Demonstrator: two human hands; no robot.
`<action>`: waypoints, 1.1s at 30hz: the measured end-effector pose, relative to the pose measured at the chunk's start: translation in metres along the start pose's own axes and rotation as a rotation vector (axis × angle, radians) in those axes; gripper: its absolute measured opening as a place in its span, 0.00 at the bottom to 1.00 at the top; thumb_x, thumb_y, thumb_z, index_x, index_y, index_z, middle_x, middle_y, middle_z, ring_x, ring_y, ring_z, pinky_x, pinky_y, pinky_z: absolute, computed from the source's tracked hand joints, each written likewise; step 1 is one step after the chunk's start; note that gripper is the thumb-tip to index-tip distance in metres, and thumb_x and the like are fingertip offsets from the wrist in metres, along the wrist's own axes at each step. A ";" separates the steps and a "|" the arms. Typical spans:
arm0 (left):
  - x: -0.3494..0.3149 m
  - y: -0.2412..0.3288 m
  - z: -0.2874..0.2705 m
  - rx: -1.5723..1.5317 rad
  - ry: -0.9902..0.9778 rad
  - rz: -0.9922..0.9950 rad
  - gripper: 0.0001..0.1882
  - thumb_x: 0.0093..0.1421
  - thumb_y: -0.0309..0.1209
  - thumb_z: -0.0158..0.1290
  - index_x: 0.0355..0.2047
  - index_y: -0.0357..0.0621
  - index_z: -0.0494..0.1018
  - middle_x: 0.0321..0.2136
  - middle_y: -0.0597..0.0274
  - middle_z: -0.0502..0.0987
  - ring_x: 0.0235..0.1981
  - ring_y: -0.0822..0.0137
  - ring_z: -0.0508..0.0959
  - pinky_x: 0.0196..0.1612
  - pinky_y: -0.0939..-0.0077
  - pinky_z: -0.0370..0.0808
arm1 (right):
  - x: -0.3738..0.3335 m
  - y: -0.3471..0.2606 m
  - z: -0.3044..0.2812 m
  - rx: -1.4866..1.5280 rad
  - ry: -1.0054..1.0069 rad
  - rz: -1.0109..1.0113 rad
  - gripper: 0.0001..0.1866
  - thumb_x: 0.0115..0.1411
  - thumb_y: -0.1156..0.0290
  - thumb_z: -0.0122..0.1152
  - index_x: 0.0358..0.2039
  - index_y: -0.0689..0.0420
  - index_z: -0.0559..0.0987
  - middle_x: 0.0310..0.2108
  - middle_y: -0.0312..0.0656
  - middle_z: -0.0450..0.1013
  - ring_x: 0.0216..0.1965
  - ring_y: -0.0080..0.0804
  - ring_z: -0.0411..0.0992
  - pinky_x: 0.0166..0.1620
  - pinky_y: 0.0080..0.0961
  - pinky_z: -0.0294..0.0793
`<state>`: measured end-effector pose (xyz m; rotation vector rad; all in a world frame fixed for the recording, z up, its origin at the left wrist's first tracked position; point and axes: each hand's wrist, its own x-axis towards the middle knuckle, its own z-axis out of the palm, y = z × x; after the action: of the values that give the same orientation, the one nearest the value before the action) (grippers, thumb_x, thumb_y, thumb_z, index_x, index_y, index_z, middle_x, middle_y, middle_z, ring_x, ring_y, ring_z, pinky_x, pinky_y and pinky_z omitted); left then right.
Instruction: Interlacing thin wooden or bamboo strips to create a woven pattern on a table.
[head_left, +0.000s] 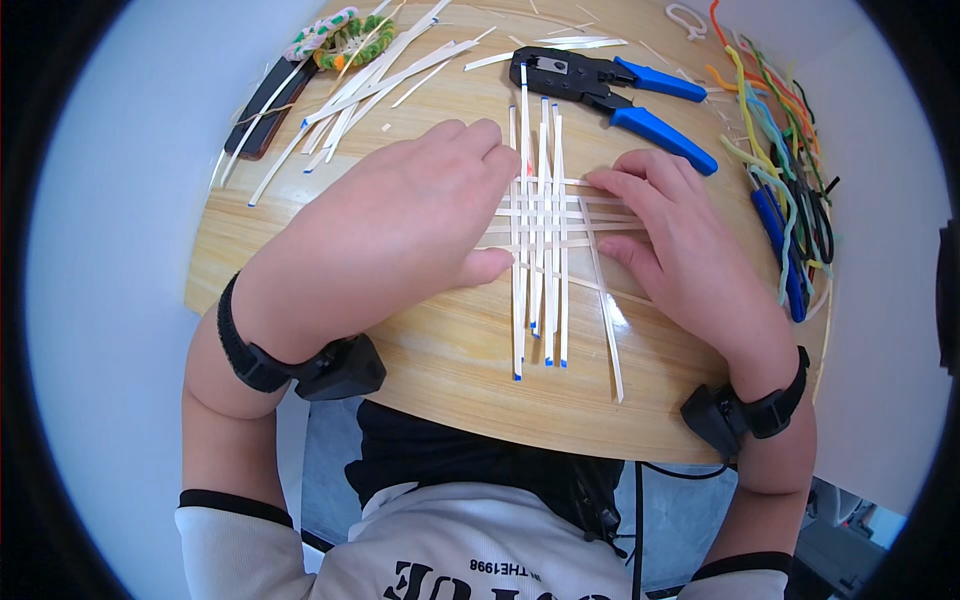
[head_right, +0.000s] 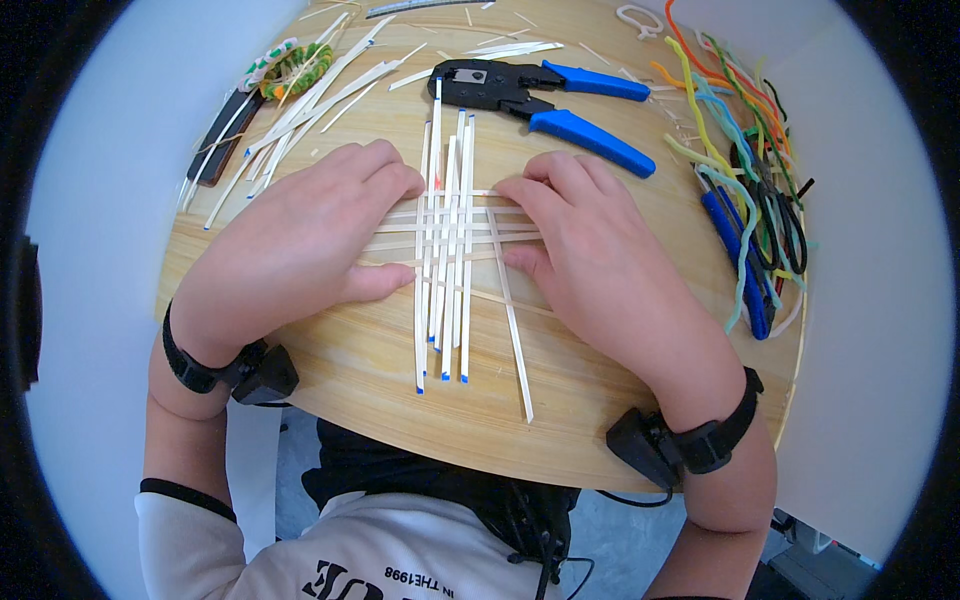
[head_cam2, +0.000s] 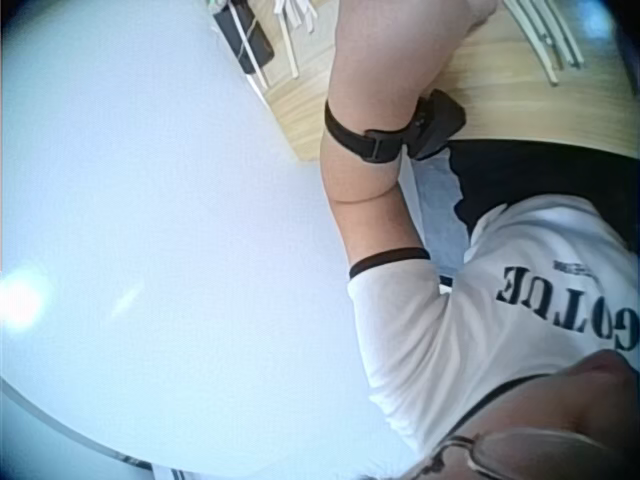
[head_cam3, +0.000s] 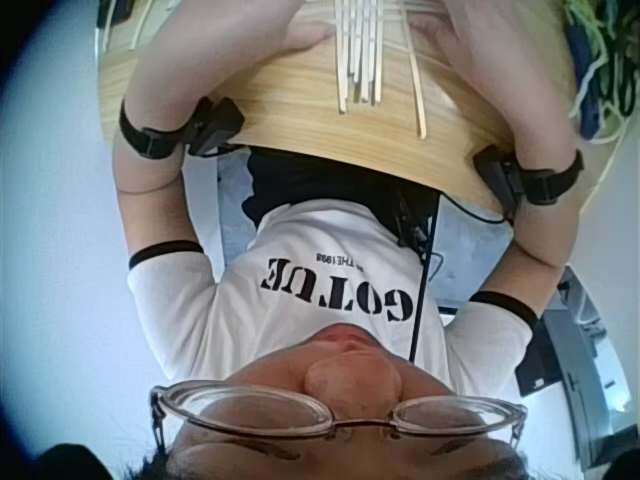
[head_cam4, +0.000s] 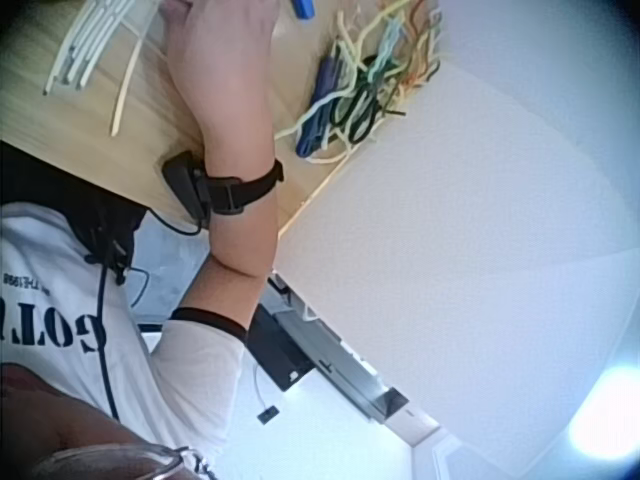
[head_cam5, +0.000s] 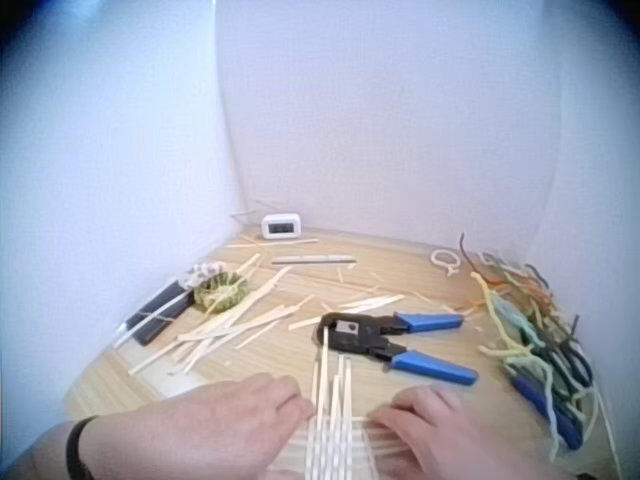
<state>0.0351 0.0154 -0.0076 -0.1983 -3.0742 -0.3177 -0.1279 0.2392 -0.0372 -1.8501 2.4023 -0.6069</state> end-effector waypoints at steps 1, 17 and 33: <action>0.000 0.001 0.000 0.001 -0.003 -0.005 0.28 0.57 0.35 0.67 0.54 0.35 0.73 0.46 0.51 0.75 0.52 0.50 0.76 0.57 0.61 0.76 | 0.000 -0.001 0.000 0.001 0.000 0.000 0.26 0.61 0.73 0.71 0.60 0.57 0.77 0.57 0.47 0.71 0.60 0.51 0.69 0.64 0.41 0.70; -0.003 0.008 -0.003 -0.021 -0.016 -0.048 0.25 0.59 0.35 0.66 0.53 0.35 0.75 0.46 0.50 0.75 0.50 0.49 0.78 0.55 0.60 0.77 | 0.000 0.001 0.001 0.031 0.005 0.007 0.26 0.60 0.74 0.71 0.59 0.58 0.78 0.56 0.48 0.71 0.60 0.52 0.68 0.64 0.41 0.70; -0.001 0.005 -0.004 -0.047 -0.009 -0.057 0.21 0.60 0.34 0.65 0.50 0.38 0.76 0.44 0.51 0.77 0.48 0.49 0.79 0.52 0.59 0.78 | -0.009 0.006 -0.013 0.180 -0.082 0.006 0.33 0.56 0.69 0.76 0.63 0.58 0.76 0.62 0.48 0.71 0.65 0.51 0.68 0.68 0.41 0.68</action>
<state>0.0372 0.0195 -0.0032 -0.1144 -3.0873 -0.3936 -0.1347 0.2526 -0.0294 -1.7584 2.2214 -0.7061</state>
